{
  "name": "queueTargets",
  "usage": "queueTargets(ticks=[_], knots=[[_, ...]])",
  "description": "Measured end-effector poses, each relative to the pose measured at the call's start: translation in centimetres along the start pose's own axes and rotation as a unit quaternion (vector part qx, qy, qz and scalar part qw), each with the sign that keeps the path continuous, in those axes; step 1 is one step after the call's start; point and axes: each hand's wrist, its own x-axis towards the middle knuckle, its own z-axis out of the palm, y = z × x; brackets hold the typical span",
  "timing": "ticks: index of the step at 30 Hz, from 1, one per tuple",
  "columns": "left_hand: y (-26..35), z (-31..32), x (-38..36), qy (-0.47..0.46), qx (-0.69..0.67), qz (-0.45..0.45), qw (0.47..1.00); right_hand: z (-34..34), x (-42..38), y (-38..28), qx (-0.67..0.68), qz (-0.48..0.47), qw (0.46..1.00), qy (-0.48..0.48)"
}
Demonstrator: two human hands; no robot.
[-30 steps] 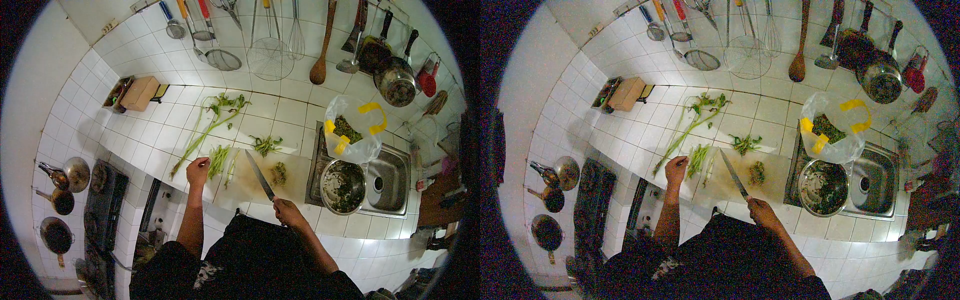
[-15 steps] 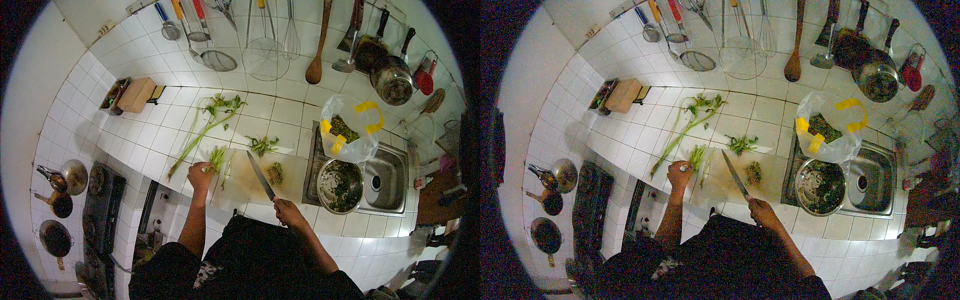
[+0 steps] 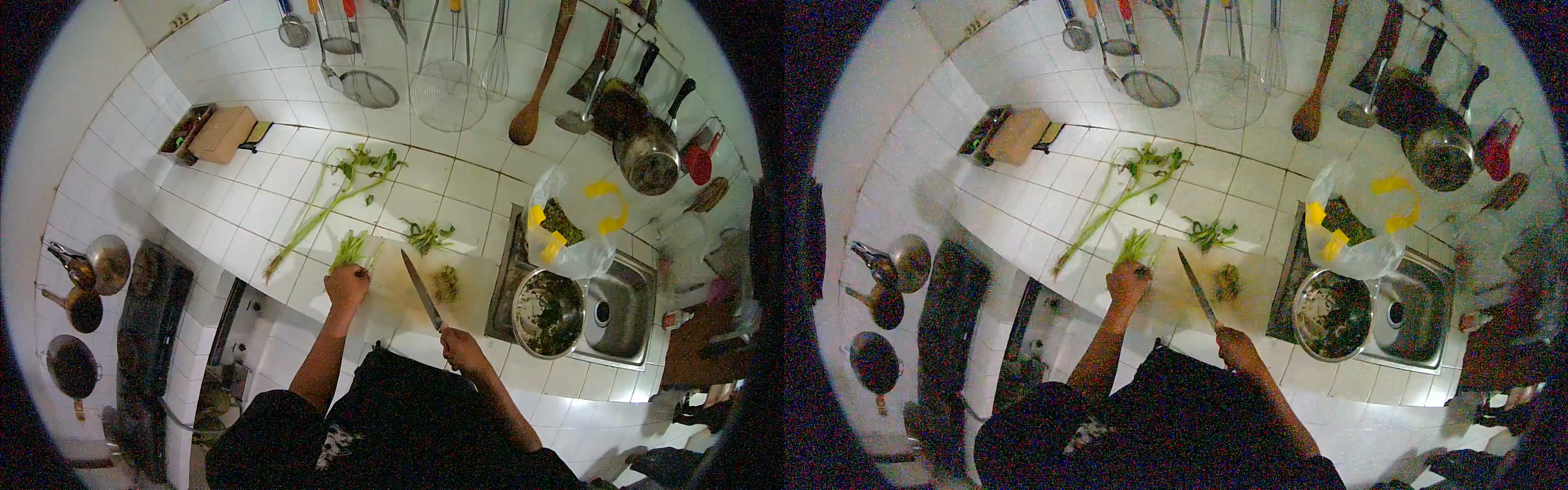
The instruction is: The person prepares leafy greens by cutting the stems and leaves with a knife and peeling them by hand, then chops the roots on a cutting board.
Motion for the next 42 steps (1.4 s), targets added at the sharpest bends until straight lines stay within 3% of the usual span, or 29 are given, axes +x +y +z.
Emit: queueTargets(ticks=[3,7,12,16,18,21,26,29,34,39,42], knots=[[-0.2,0.0,-0.4,0.028,-0.029,0.018,0.999,-0.4,0.3,1.3,-0.023,-0.06,0.998,-0.009],[-0.3,-0.6,-0.6,0.035,-0.154,0.043,0.986,-0.7,-0.2,1.1,-0.014,-0.018,1.0,0.009],[0.2,-0.3,-0.1,-0.035,-0.262,0.059,0.963,-0.4,0.6,1.4,0.016,-0.009,1.0,0.016],[0.8,0.7,-0.3,-0.094,-0.233,0.096,0.963,0.6,1.3,1.1,0.029,-0.003,0.999,0.039],[0.6,1.4,-0.1,-0.078,-0.089,0.165,0.979,1.0,2.2,1.5,0.011,-0.015,0.998,0.063],[1.2,1.4,0.3,-0.036,-0.103,0.164,0.98,1.1,3.9,2.9,-0.018,0.004,0.995,0.096],[2.5,2.4,1.1,-0.031,-0.126,0.19,0.973,1.1,6.7,6.4,-0.224,-0.11,0.949,0.19],[3.2,2.7,1.2,-0.06,-0.109,0.215,0.969,2.7,4.6,3.1,-0.293,-0.127,0.92,0.229],[2.9,2.9,1.2,-0.09,-0.124,0.21,0.966,3.9,4.2,1.3,-0.335,-0.073,0.917,0.203],[2.6,2.8,1.2,-0.064,-0.124,0.232,0.963,4.8,4.1,1.8,-0.305,-0.08,0.921,0.229],[3.1,2.5,1.3,-0.05,-0.119,0.24,0.962,4.7,4.2,1.9,-0.316,-0.039,0.922,0.222]])
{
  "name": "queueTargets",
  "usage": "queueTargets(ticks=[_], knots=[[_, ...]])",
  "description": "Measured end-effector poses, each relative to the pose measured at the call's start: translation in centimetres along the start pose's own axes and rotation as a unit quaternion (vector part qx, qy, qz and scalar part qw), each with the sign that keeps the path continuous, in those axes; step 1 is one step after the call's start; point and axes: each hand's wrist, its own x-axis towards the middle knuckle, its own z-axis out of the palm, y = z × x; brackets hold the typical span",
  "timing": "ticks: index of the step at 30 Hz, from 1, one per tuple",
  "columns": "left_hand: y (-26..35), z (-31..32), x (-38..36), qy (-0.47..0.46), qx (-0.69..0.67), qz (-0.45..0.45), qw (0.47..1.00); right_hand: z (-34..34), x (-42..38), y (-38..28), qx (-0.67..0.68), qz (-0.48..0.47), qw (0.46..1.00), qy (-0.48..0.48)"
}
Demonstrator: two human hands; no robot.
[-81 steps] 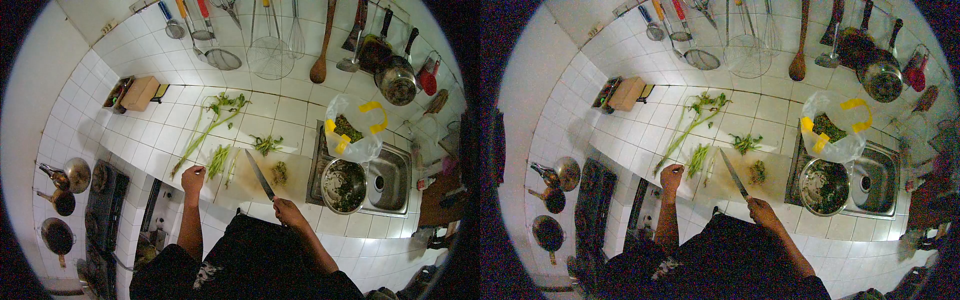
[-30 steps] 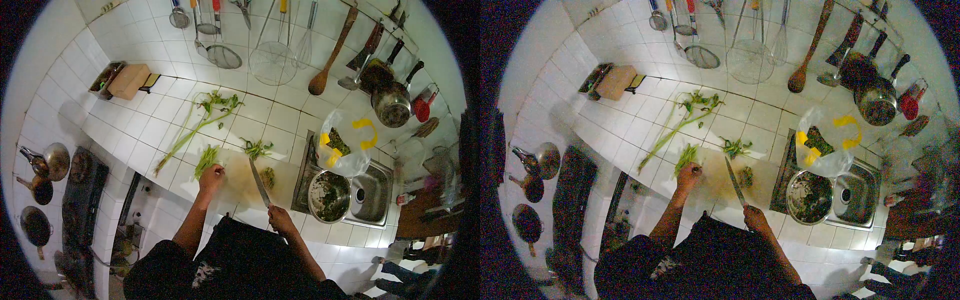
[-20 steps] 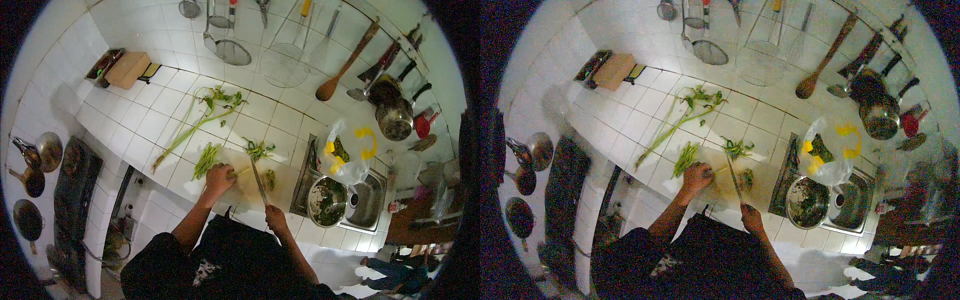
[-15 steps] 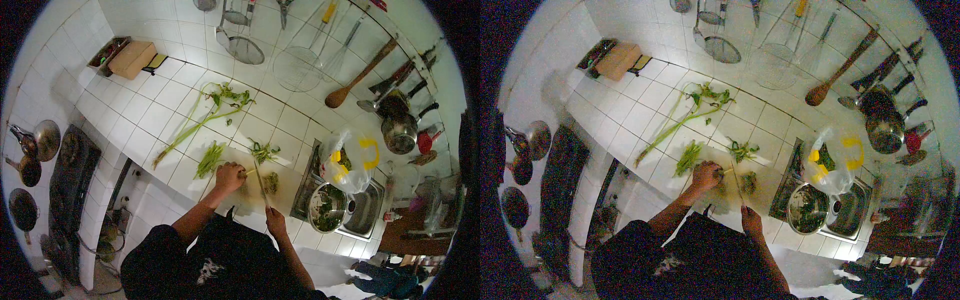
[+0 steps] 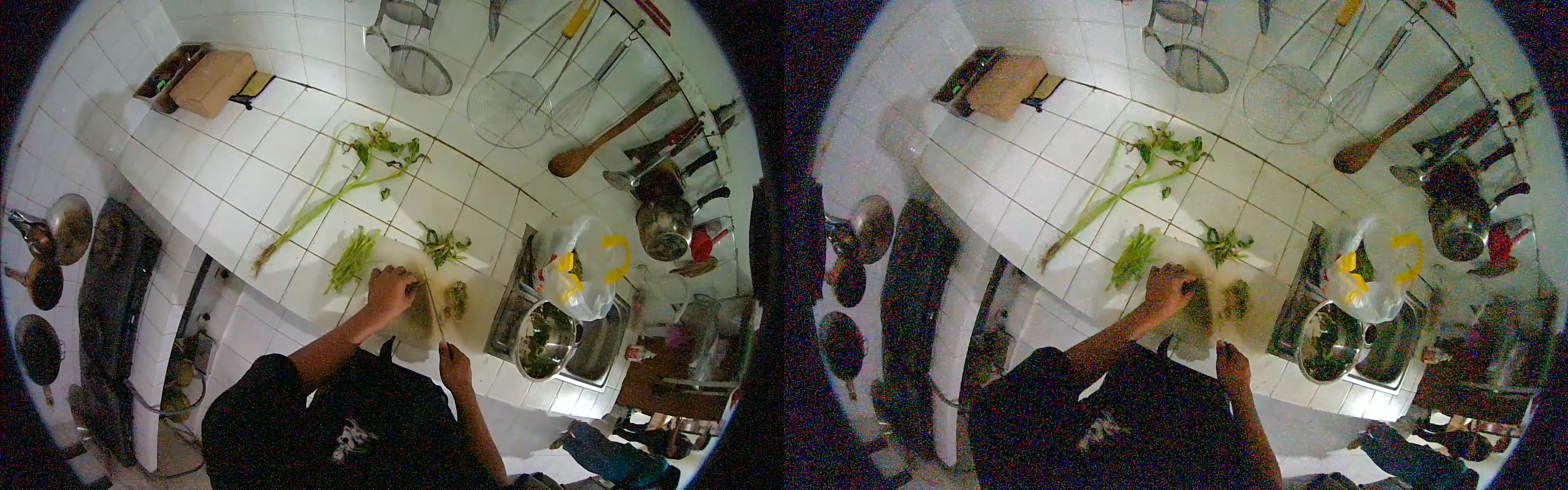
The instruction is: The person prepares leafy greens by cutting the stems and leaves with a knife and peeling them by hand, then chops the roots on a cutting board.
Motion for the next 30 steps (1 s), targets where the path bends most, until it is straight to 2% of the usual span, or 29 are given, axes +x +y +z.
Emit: queueTargets(ticks=[7,9,11,12,14,17,20,23,30], knots=[[0.6,1.1,0.6,-0.014,-0.009,-0.005,1.0,0.0,1.0,0.7,-0.002,0.004,1.0,-0.023],[0.9,1.3,0.2,0.017,0.015,0.003,1.0,-0.2,0.9,1.7,-0.002,-0.005,1.0,-0.029],[1.4,1.3,-0.1,0.015,0.001,-0.008,1.0,-0.1,0.9,2.9,0.024,-0.115,0.993,0.014],[1.6,1.1,0.2,0.02,-0.008,-0.012,1.0,-0.4,1.1,3.3,0.023,-0.119,0.993,0.013],[1.5,1.7,0.0,0.009,-0.006,-0.028,1.0,-1.7,0.8,1.6,-0.013,-0.008,0.998,-0.053],[2.3,1.6,-0.4,0.012,0.015,-0.037,0.999,-3.0,0.6,1.7,-0.004,-0.024,0.997,-0.075],[2.3,2.4,-0.6,0.062,0.025,-0.042,0.997,-2.7,0.7,2.2,-0.016,-0.059,0.997,-0.051],[2.0,2.4,-0.4,0.05,0.007,-0.057,0.997,-2.9,1.0,1.7,-0.044,-0.027,0.995,-0.088],[2.4,1.6,-0.3,0.007,0.013,-0.059,0.998,-2.2,0.4,1.9,-0.048,-0.077,0.994,-0.063]])
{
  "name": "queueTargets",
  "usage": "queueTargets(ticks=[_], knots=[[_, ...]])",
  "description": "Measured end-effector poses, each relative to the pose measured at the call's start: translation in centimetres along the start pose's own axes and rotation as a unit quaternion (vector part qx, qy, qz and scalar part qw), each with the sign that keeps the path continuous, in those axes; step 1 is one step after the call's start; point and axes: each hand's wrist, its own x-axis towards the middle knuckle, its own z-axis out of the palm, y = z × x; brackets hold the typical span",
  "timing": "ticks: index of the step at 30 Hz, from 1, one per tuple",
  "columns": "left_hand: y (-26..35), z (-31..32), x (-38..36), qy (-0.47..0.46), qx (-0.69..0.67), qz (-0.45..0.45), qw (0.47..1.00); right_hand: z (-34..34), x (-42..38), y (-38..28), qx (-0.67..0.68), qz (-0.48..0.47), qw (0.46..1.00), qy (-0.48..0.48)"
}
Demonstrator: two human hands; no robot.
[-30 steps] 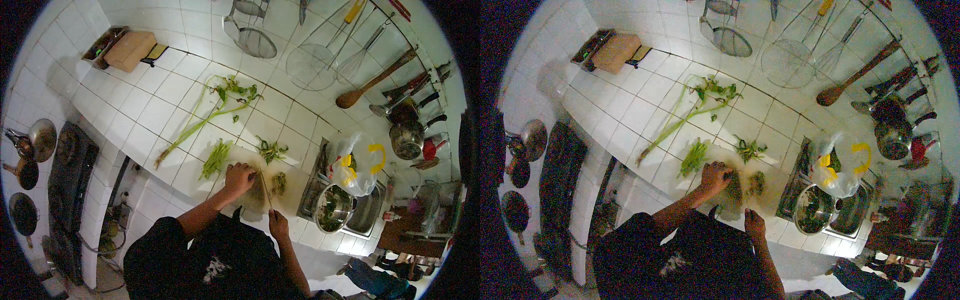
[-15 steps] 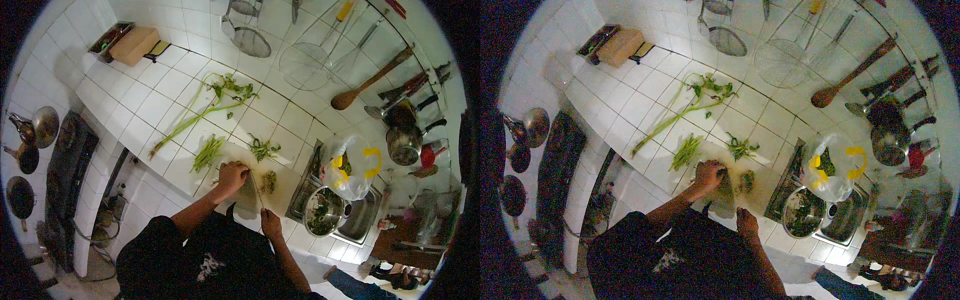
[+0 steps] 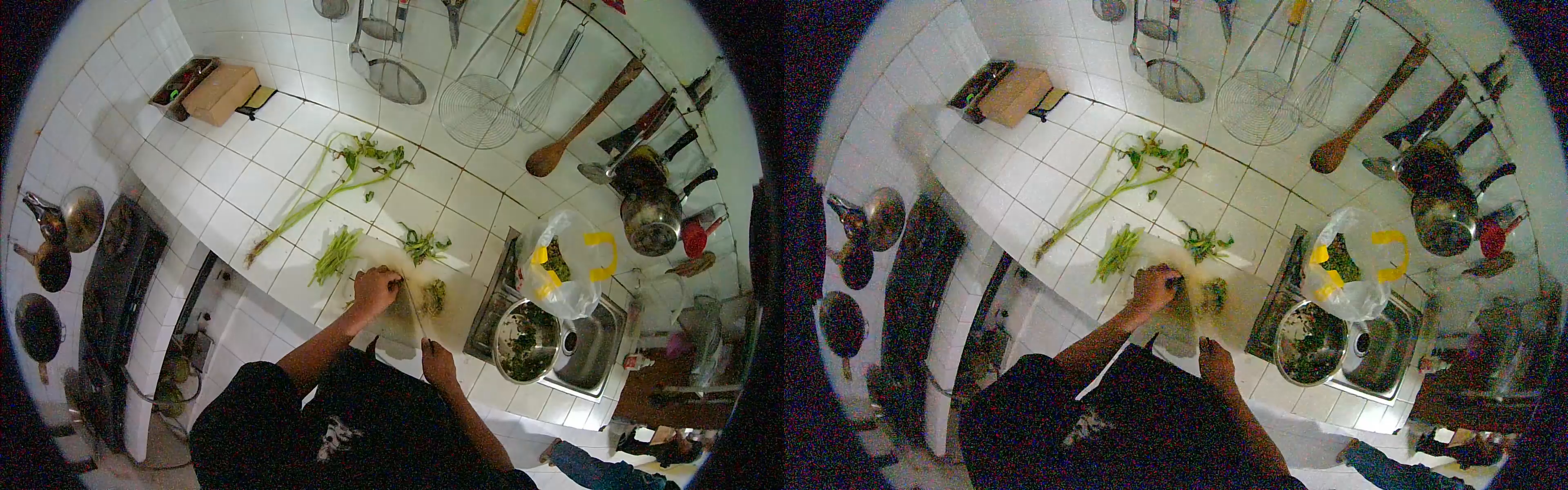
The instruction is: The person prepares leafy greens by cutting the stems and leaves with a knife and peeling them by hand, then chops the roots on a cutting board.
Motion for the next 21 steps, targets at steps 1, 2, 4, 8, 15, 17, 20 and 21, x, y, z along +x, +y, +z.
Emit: queueTargets(ticks=[1,2,4,8,15,17,20,21], knots=[[0.1,-0.2,0.0,-0.002,-0.014,-0.003,1.0,0.6,0.3,0.3,0.009,0.005,1.0,0.01],[0.2,-0.2,-0.1,-0.005,-0.015,-0.002,1.0,1.1,0.4,0.7,0.018,0.013,1.0,0.019],[0.1,-0.1,-0.1,-0.013,-0.022,-0.008,1.0,0.9,0.1,0.3,0.025,0.017,0.999,0.017],[-0.4,0.8,-0.4,0.022,-0.027,0.01,0.999,0.5,-0.7,-0.9,0.048,0.038,0.998,0.026],[-0.6,1.0,0.1,0.028,-0.016,0.019,0.999,1.0,-0.5,-1.2,-0.009,0.009,0.999,0.043],[-0.9,1.4,0.3,0.019,-0.026,0.016,0.999,0.6,-0.6,-1.8,0.009,0.001,0.999,0.034],[-0.4,0.8,0.5,0.017,0.011,0.027,0.999,0.9,1.1,-1.9,0.008,-0.004,1.0,0.027],[-0.6,1.1,0.5,0.014,0.011,0.033,0.999,1.2,1.3,-1.8,0.012,0.0,0.999,0.031]])
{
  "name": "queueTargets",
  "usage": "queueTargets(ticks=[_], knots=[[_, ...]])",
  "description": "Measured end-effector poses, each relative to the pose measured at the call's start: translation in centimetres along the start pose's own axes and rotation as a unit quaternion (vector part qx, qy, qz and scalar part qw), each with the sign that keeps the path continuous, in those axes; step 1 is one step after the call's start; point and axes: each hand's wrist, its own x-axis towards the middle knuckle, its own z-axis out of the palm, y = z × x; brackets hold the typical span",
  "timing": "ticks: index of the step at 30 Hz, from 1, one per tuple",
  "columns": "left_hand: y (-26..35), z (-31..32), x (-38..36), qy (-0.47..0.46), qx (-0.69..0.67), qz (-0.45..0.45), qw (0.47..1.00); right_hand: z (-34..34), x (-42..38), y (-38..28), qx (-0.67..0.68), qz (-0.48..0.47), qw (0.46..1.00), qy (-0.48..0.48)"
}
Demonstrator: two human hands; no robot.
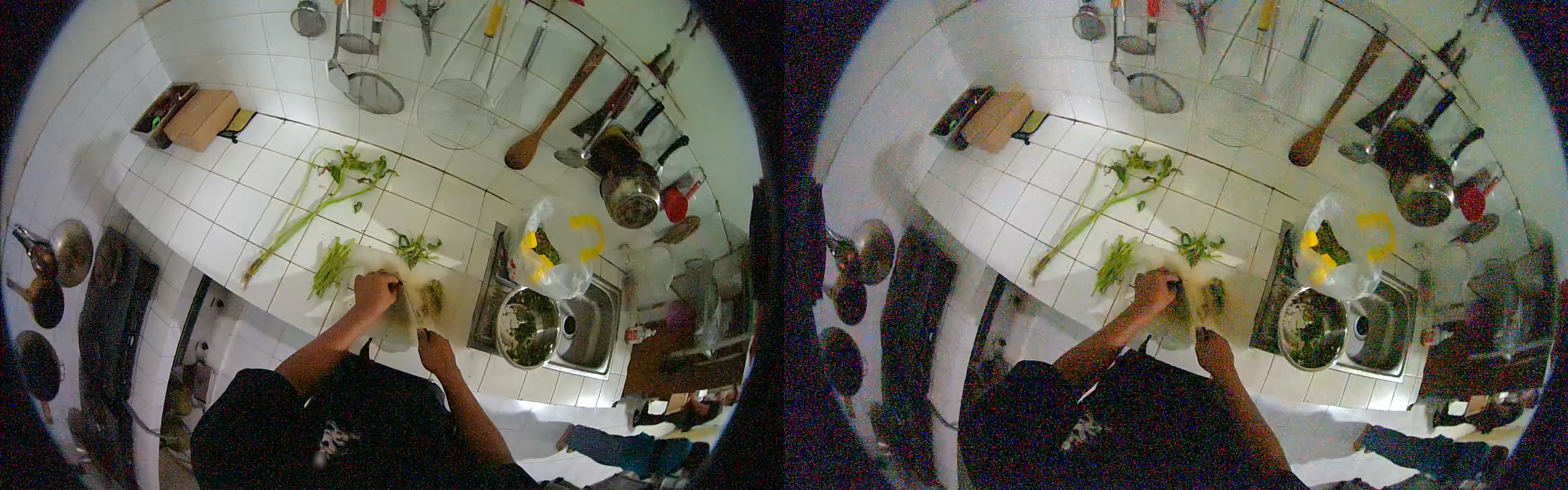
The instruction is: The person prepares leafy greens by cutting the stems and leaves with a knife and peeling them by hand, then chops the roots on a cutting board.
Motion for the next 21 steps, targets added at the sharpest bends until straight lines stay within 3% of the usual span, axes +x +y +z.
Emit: queueTargets(ticks=[3,8,12,14,21], knots=[[-0.7,0.0,0.3,0.039,-0.002,0.022,0.999,0.4,0.0,0.0,-0.005,-0.002,1.0,0.022],[-0.2,-1.3,0.4,-0.031,-0.017,0.007,0.999,0.7,-3.3,1.6,-0.012,-0.018,0.999,0.042],[-0.9,-0.7,0.5,-0.072,-0.038,-0.001,0.997,0.3,-4.1,0.4,0.004,0.017,0.998,0.058],[-1.6,0.3,0.6,-0.002,-0.075,0.045,0.996,0.5,-4.1,0.3,0.017,0.052,0.997,0.055],[-1.7,-0.6,0.7,-0.052,-0.069,0.023,0.996,1.4,-4.3,0.6,0.063,0.106,0.99,0.061]])
